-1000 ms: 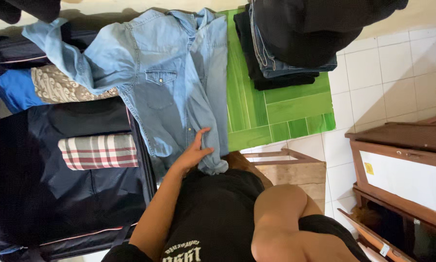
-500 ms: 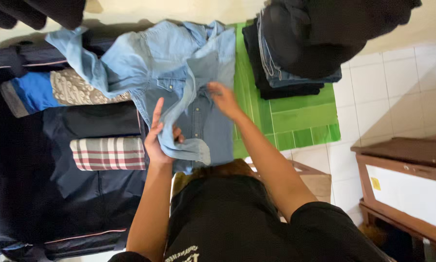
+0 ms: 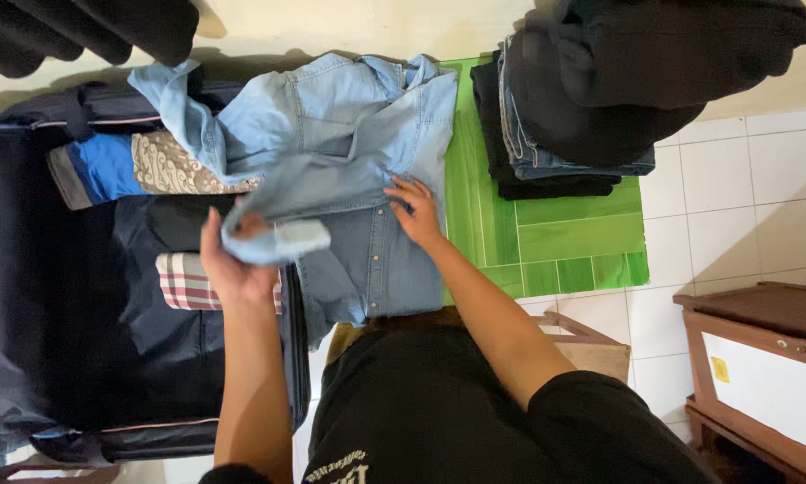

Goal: The person smooths a denim shirt, folds the sleeves and sides inward, and rolls it up before placing it into an open suitcase. The person then picks up a black hoodie, unfolds it, and smooths it out on the table.

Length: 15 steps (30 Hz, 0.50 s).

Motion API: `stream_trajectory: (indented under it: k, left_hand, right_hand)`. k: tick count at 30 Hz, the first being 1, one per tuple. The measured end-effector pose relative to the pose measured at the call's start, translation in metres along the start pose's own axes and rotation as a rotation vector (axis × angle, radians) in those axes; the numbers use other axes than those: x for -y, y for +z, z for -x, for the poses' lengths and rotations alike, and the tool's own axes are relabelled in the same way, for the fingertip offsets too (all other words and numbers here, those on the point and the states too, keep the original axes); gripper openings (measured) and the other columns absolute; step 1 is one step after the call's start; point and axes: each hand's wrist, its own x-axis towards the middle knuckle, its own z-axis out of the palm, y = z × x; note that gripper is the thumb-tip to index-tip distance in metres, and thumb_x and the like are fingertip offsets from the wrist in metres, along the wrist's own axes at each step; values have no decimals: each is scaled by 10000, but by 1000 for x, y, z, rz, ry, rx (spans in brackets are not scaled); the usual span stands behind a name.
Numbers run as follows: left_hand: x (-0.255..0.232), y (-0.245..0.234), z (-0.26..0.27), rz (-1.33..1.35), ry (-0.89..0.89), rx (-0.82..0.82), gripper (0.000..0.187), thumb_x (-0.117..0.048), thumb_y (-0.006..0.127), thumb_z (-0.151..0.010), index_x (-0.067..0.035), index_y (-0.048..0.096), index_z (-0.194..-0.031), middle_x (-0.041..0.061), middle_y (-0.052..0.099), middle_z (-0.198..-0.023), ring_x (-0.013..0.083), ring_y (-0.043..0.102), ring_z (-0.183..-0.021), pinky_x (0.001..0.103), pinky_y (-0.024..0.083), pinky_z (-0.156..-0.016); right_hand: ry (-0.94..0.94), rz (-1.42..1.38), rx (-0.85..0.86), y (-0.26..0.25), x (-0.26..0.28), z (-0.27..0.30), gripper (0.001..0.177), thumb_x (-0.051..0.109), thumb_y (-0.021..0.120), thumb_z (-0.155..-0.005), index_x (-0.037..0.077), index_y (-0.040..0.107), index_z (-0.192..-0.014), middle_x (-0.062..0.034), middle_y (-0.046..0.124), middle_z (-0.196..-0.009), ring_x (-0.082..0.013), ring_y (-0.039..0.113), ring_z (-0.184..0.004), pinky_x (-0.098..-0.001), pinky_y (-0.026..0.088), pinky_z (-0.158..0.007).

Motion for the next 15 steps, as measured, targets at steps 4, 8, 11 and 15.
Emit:
stream_trajectory:
  k: [4,8,11,15]
  left_hand:
    - [8,-42,54,5,-180,-126,326,-335,590,-1069,-31,607,-1184,30,584,-805,131,575,-657,267,502,-592]
    - [9,-39,88,-446,-410,-68,425,-426,621,-1006,-109,653,-1288,-3,493,-645,94,499,-488,244,421,-415]
    - [7,-8,101,-1667,-217,-86,462,-474,730,-881,-155,661,-1208,3,581,-718,178,626,-655,339,493,-592]
    - [29,28,106,-2674,26,26,678,-548,866,-626,-152,679,-1143,128,589,-1023,347,677,-893,465,563,-739]
  right_hand:
    - [-36,169,-54,10,2,-1,224,100,745,-885,162,786,-1096,-70,728,-1265,-234,620,-1293,-476,355,-1158]
    - [-26,434,-5,12,35,-23,210,156,782,-785,125,773,-993,-62,737,-1080,-253,635,-1122,-481,400,-992]
    - [-74,663,142,11,63,-49,332,229,825,-620,102,758,-920,-81,714,-978,-294,619,-1025,-519,397,-854]
    - [-136,680,219,13,59,-64,451,264,831,-600,73,730,-996,-111,699,-1013,-313,615,-1016,-508,404,-818]
